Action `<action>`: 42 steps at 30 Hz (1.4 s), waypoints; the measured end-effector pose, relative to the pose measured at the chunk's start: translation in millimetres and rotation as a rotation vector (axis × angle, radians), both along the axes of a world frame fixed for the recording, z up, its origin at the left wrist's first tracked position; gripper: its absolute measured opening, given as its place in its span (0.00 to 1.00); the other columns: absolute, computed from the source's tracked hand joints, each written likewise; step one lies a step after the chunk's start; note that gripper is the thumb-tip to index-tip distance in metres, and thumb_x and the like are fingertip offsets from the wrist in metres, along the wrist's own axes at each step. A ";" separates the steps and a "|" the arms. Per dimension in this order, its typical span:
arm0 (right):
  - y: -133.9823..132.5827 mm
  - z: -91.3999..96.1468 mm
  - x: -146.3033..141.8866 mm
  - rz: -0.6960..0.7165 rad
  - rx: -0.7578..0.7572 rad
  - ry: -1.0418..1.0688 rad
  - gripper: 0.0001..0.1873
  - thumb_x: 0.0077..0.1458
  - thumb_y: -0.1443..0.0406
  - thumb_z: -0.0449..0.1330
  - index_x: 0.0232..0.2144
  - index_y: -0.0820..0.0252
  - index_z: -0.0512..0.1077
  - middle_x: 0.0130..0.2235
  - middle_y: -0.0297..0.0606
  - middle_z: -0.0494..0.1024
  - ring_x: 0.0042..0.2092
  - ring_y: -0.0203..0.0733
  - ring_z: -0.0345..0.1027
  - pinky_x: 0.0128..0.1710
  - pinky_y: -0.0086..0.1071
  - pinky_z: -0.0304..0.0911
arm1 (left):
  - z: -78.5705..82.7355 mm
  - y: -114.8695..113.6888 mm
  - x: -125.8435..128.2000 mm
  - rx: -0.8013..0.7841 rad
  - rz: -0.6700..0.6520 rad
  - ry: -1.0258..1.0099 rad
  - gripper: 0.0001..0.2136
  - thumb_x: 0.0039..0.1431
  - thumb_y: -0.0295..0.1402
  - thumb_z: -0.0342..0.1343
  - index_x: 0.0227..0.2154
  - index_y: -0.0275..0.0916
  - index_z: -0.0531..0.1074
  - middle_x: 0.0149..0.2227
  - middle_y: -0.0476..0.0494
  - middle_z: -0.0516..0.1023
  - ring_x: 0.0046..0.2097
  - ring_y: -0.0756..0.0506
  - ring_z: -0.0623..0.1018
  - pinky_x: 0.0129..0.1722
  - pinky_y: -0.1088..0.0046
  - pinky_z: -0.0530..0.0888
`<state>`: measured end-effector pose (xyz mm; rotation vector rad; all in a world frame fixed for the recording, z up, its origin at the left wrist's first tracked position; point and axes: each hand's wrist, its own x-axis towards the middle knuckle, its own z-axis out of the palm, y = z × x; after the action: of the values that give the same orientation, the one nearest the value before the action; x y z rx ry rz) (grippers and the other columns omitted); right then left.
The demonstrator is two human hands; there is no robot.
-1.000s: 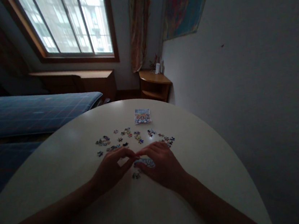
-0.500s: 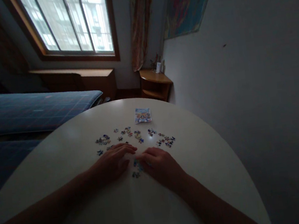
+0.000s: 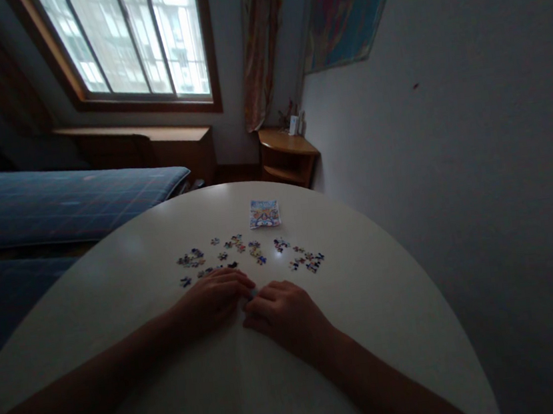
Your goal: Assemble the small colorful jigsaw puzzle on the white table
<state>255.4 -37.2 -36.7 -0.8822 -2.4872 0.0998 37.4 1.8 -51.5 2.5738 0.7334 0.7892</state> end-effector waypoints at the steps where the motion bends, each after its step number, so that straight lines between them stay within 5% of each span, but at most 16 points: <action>1: 0.6 -0.6 0.2 0.001 -0.006 0.002 0.08 0.56 0.60 0.68 0.36 0.56 0.77 0.36 0.35 0.82 0.38 0.42 0.74 0.41 0.34 0.64 | 0.3 -0.1 -0.2 0.000 -0.001 0.002 0.16 0.54 0.18 0.50 0.40 0.42 0.75 0.46 0.47 0.80 0.50 0.45 0.76 0.53 0.63 0.71; 16: 15.5 10.6 30.3 0.004 -0.177 0.019 0.04 0.58 0.66 0.64 0.36 0.55 0.79 0.39 0.37 0.81 0.41 0.40 0.73 0.45 0.36 0.65 | 8.2 -3.9 -0.3 0.086 -0.137 0.028 0.04 0.63 0.27 0.57 0.37 0.41 0.75 0.42 0.47 0.81 0.45 0.47 0.77 0.50 0.67 0.71; 29: 15.4 9.1 29.8 0.015 -0.200 0.029 0.05 0.59 0.65 0.63 0.37 0.55 0.79 0.39 0.38 0.80 0.42 0.40 0.73 0.45 0.34 0.66 | 8.3 -7.7 1.0 0.295 -0.125 0.139 0.05 0.68 0.34 0.54 0.38 0.42 0.75 0.39 0.47 0.80 0.44 0.47 0.74 0.45 0.69 0.68; 42: 15.2 10.8 29.9 0.032 -0.188 0.016 0.04 0.59 0.64 0.63 0.37 0.54 0.79 0.39 0.37 0.80 0.42 0.39 0.72 0.44 0.34 0.65 | 7.4 -10.0 1.6 0.340 -0.080 0.147 0.03 0.67 0.33 0.56 0.38 0.41 0.74 0.39 0.48 0.79 0.42 0.46 0.74 0.43 0.69 0.68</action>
<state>285.3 -22.0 -25.9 -0.9128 -2.5072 0.3559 39.0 -8.1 -44.1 2.9714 0.5740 0.7610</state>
